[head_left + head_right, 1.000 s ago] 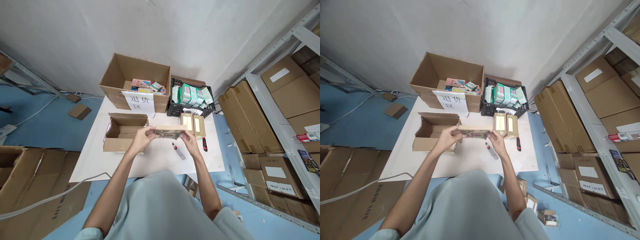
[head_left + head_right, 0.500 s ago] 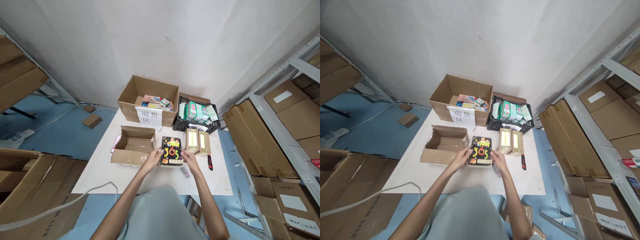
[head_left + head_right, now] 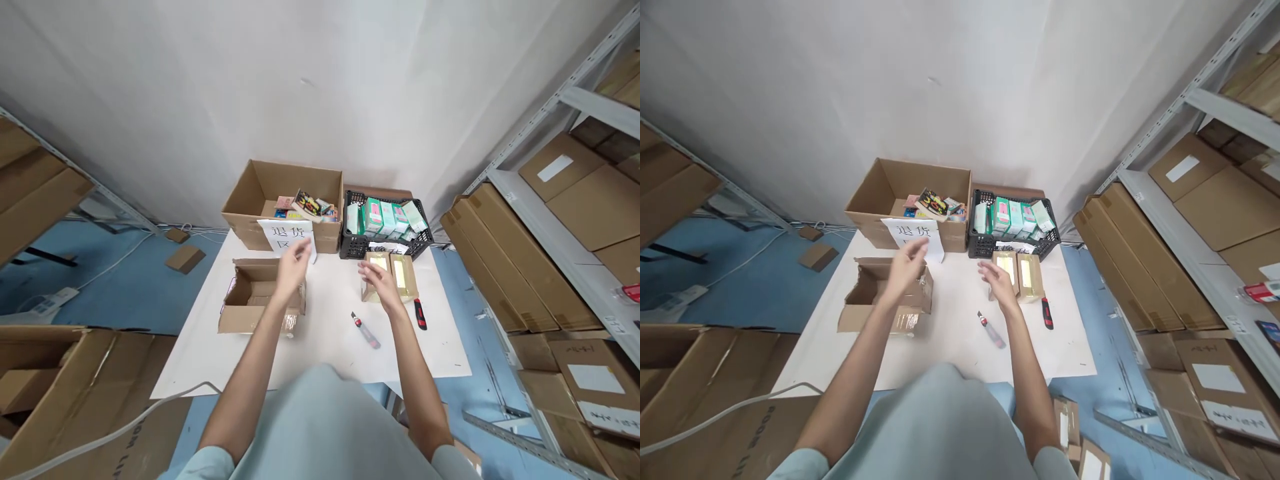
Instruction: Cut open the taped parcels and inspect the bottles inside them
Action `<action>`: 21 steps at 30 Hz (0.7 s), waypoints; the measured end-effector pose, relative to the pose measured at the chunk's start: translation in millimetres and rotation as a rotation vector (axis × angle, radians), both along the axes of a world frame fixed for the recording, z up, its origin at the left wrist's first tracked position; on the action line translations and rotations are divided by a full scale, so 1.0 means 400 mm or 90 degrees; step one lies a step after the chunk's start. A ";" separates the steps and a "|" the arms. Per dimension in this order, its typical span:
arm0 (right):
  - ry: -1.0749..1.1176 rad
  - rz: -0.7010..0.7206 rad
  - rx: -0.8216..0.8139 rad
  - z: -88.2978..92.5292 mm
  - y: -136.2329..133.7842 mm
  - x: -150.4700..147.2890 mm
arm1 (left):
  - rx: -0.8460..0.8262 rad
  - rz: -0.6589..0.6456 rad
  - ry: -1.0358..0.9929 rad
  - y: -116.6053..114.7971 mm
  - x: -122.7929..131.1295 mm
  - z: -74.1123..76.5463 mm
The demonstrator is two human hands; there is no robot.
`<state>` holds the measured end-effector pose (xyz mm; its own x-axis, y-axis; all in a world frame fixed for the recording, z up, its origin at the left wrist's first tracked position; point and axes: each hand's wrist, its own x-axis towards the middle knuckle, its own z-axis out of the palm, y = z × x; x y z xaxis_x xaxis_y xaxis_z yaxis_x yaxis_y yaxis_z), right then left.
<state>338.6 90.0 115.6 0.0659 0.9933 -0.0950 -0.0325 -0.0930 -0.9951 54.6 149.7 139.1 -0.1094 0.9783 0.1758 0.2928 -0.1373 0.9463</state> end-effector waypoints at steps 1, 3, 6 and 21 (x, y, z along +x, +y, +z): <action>-0.033 -0.017 -0.062 -0.069 -0.037 0.030 | -0.083 -0.047 0.041 -0.030 0.029 -0.068; -0.147 -0.045 -0.201 -0.193 -0.120 0.090 | -0.249 -0.149 0.147 -0.099 0.091 -0.196; -0.232 -0.074 -0.335 -0.328 -0.252 0.173 | -0.368 -0.239 0.211 -0.208 0.179 -0.348; -0.458 -0.062 -0.461 -0.515 -0.563 0.261 | -0.480 -0.453 0.451 -0.465 0.451 -0.568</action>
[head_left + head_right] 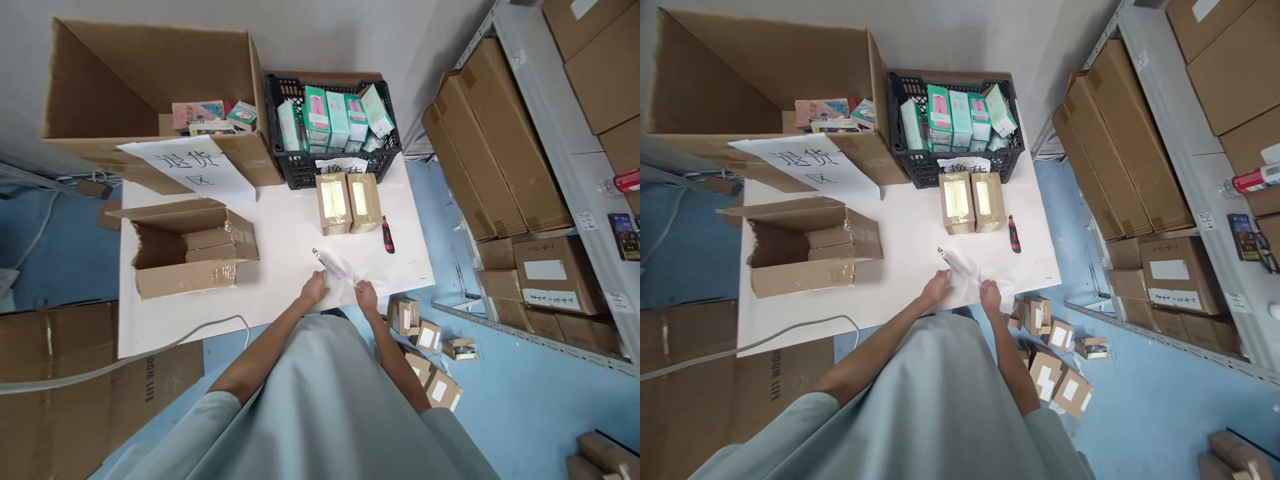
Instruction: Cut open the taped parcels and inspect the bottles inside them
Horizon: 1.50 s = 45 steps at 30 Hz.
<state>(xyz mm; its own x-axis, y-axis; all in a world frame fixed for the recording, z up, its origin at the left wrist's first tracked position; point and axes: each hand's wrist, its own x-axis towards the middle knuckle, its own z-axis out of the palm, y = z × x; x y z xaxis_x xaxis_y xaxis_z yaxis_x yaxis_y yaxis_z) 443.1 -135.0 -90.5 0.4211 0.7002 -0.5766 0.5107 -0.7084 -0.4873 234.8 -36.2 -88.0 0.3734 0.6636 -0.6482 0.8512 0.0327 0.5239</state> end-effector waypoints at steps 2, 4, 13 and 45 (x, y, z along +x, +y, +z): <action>0.021 0.015 0.045 0.014 0.012 0.003 | 0.007 0.008 -0.016 -0.005 0.017 0.015; 0.050 0.036 0.097 0.040 0.036 0.004 | 0.025 0.021 -0.102 -0.001 0.026 0.044; 0.315 0.152 0.484 0.267 0.253 -0.110 | 0.287 0.294 -0.450 0.101 -0.079 0.265; -0.110 0.451 0.294 0.246 0.623 -0.967 | 0.425 0.342 -0.124 0.324 -1.044 0.195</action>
